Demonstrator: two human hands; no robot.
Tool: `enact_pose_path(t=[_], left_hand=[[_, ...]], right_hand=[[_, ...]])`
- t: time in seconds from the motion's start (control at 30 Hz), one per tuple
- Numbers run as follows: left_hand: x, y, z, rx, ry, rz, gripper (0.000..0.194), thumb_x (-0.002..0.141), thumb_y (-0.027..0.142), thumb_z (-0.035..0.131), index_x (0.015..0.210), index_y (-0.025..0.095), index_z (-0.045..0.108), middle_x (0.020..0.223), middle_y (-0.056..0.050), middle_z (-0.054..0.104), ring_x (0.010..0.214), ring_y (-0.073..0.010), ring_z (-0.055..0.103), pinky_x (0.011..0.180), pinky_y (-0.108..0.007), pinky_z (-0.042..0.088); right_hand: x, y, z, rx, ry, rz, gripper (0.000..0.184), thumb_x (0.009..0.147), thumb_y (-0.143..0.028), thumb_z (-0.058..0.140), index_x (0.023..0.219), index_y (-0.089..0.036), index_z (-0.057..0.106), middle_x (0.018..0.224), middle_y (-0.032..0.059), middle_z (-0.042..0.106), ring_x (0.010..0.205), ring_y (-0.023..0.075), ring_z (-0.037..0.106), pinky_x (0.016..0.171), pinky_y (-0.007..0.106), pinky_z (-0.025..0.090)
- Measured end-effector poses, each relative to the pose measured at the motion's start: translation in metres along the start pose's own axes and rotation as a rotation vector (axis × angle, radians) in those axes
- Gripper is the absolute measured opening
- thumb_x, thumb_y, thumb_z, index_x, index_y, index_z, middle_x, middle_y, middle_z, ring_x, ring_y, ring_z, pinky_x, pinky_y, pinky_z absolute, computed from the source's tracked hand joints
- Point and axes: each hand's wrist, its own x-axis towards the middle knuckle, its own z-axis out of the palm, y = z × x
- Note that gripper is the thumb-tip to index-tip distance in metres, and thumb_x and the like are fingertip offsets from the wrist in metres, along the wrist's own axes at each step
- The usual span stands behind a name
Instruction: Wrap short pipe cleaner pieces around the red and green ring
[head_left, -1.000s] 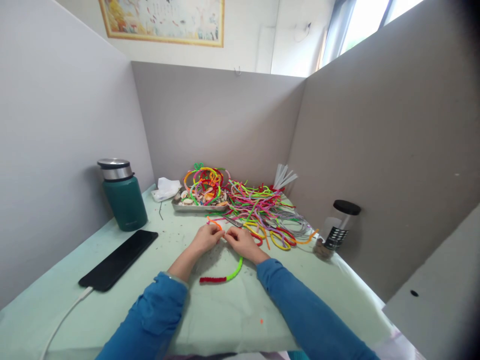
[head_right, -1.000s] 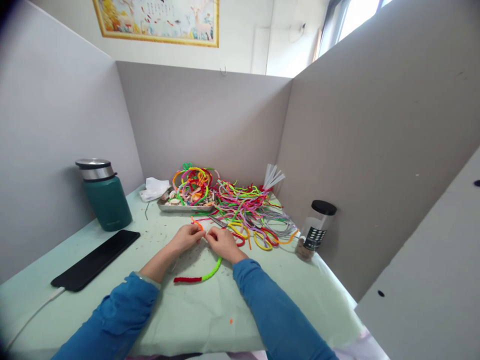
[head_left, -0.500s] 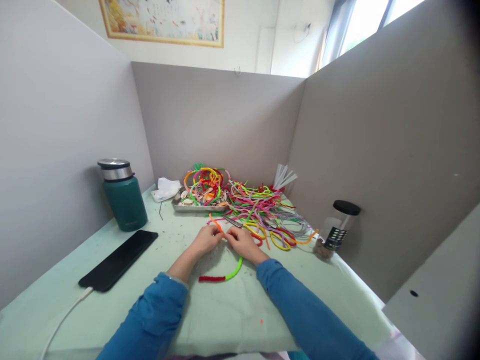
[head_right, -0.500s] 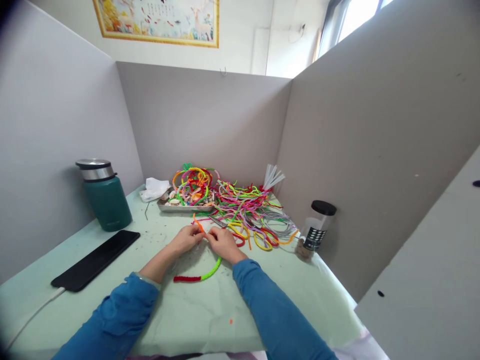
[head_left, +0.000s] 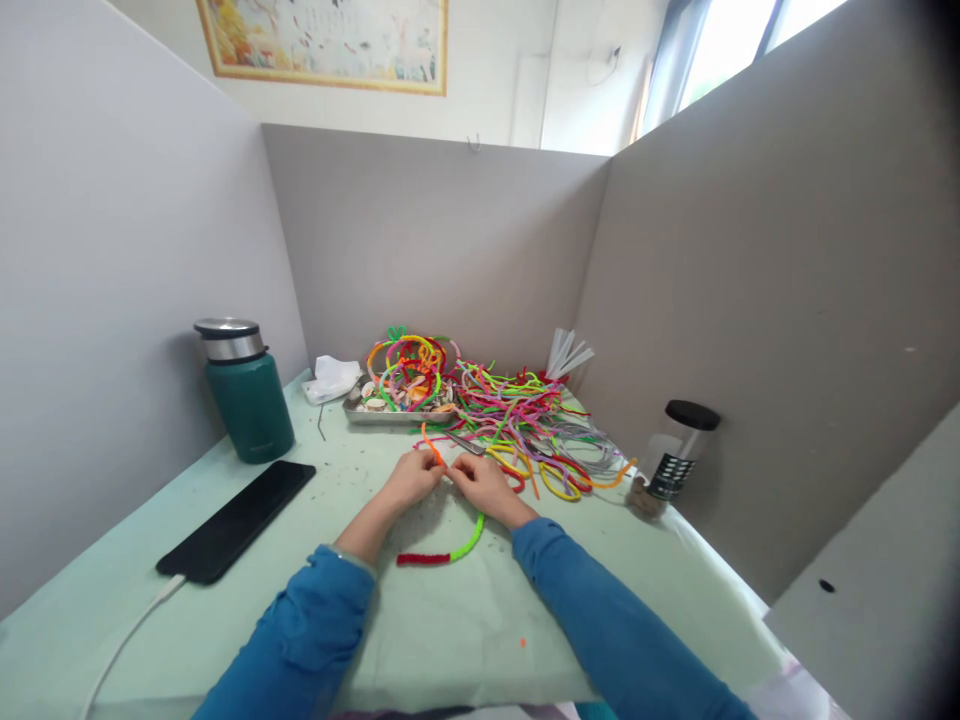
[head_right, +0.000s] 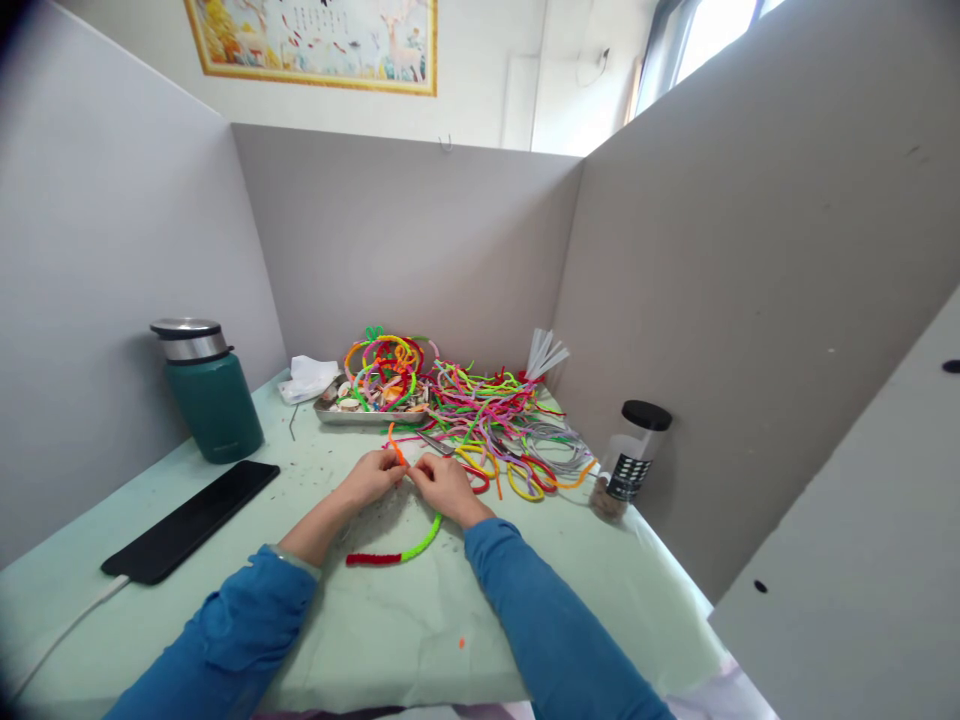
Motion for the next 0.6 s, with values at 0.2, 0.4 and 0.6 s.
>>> enact_pose_path(t=[0.2,0.4,0.6], left_hand=[[-0.0007,0.0005,0.0,0.019,0.001,0.023,0.02,0.07,0.026,0.046,0.054,0.015,0.052,0.052,0.001,0.048,0.052,-0.0103,0.042,0.051,-0.022,0.027],[-0.0003,0.0005,0.0013,0.049,0.002,0.047,0.023,0.071,0.029,0.046,0.053,0.016,0.051,0.05,0.002,0.047,0.052,-0.0105,0.041,0.051,-0.022,0.026],[-0.0002,0.0009,0.0022,0.069,0.01,0.042,0.025,0.072,0.03,0.044,0.053,0.016,0.051,0.049,0.001,0.047,0.051,-0.0107,0.041,0.051,-0.022,0.025]], right_hand=[[0.0004,-0.0013,0.0005,-0.026,0.015,0.009,0.023,0.083,-0.031,0.049,0.069,-0.017,0.06,0.06,-0.0019,0.056,0.055,0.0093,0.044,0.051,0.021,0.026],[0.0008,-0.0024,0.0012,-0.049,0.018,0.029,0.018,0.08,-0.028,0.05,0.07,-0.017,0.061,0.059,-0.0018,0.057,0.055,0.01,0.046,0.051,0.021,0.026],[0.0002,-0.0016,0.001,-0.053,0.006,0.002,0.019,0.08,-0.027,0.049,0.069,-0.017,0.061,0.059,-0.0019,0.056,0.055,0.0097,0.045,0.051,0.021,0.026]])
